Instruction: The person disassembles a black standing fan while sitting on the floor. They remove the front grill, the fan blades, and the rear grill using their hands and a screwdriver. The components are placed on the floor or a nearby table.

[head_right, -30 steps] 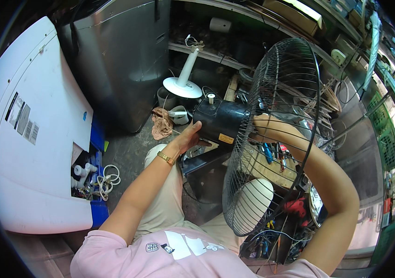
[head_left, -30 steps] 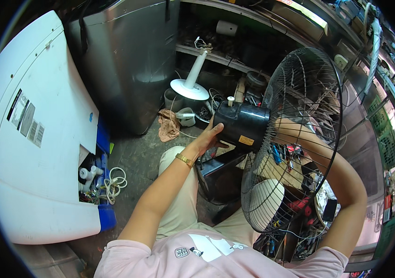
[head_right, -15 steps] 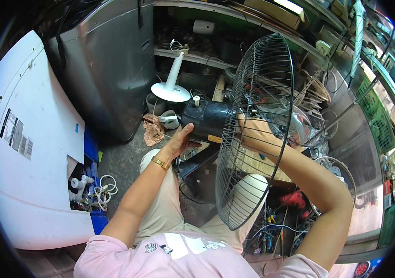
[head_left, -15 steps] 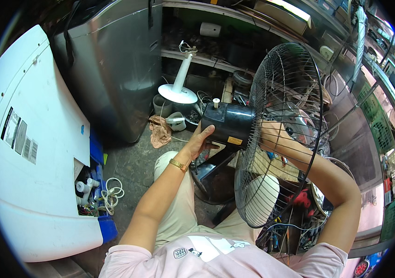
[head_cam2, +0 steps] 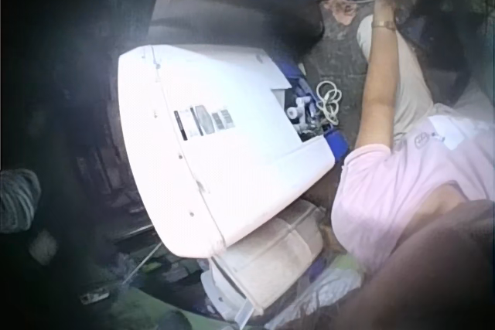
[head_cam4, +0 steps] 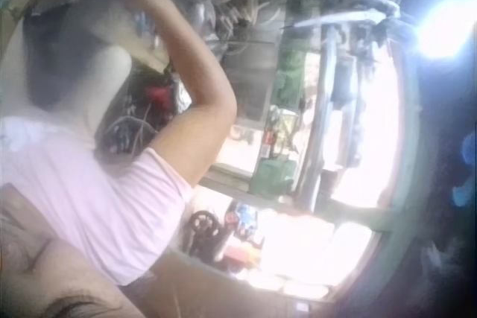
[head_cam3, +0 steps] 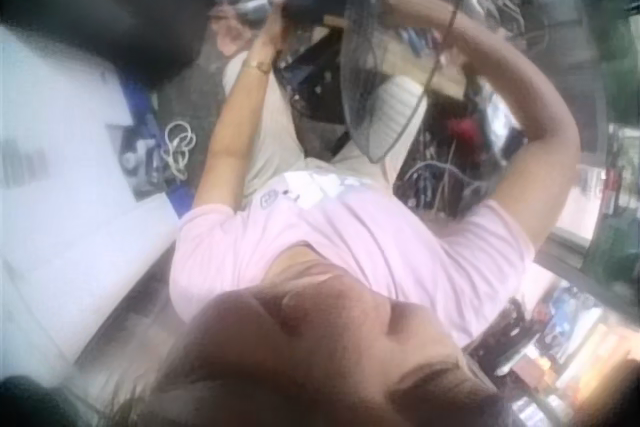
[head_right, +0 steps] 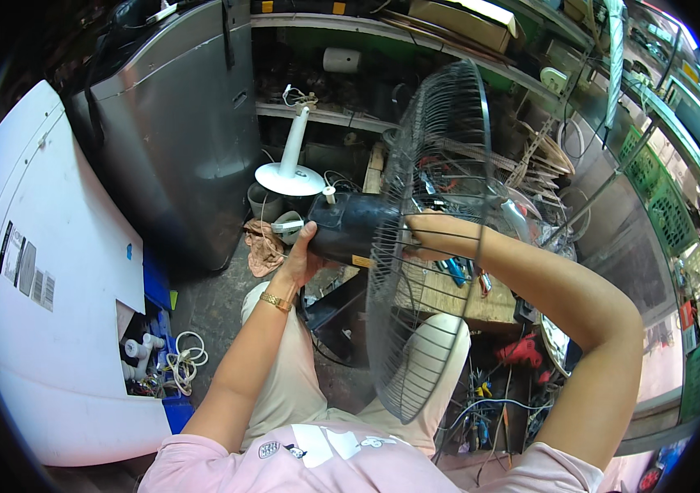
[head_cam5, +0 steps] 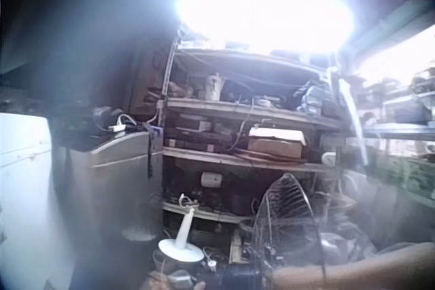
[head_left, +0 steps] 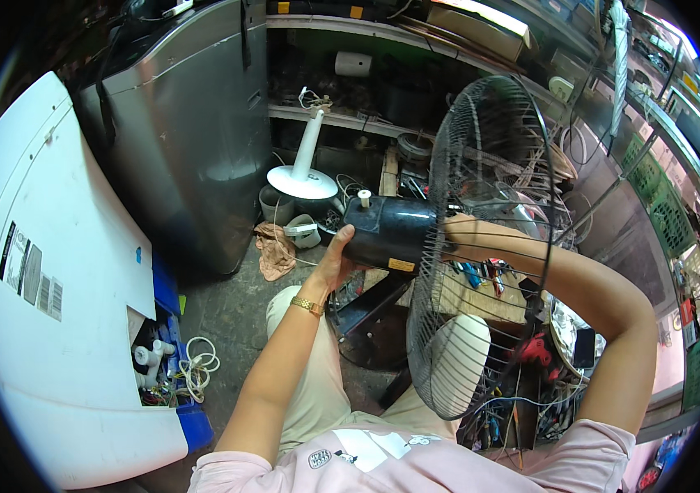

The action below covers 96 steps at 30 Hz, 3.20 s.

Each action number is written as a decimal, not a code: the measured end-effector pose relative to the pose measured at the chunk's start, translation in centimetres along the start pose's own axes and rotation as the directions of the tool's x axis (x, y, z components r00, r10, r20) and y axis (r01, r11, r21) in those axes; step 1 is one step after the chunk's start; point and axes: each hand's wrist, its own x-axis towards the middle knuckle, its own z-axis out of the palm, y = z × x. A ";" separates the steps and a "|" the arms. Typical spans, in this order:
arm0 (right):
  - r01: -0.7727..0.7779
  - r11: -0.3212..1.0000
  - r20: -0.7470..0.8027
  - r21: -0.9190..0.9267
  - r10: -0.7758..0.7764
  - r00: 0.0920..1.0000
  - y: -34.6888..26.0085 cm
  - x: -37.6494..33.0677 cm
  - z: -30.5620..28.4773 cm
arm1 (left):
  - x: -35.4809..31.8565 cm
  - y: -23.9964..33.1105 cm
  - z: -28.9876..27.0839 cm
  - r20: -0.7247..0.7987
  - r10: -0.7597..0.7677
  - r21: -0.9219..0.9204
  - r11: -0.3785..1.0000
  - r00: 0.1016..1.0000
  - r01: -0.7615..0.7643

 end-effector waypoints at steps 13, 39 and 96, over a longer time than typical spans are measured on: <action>-0.280 0.952 -0.178 -0.126 0.256 0.950 -4.6 0.2 0.3 | 0.0 0.7 0.4 -0.098 -0.041 -0.012 0.999 0.994 0.040; -0.145 0.504 -0.096 0.851 0.422 0.902 5.6 -13.0 8.2 | -5.9 2.4 -7.4 -0.520 0.013 -0.091 0.993 0.854 -0.071; -0.765 0.455 0.682 0.456 0.373 0.629 -9.5 15.5 47.1 | -1.2 3.6 -8.1 -0.656 -0.063 -0.183 0.980 0.752 -0.078</action>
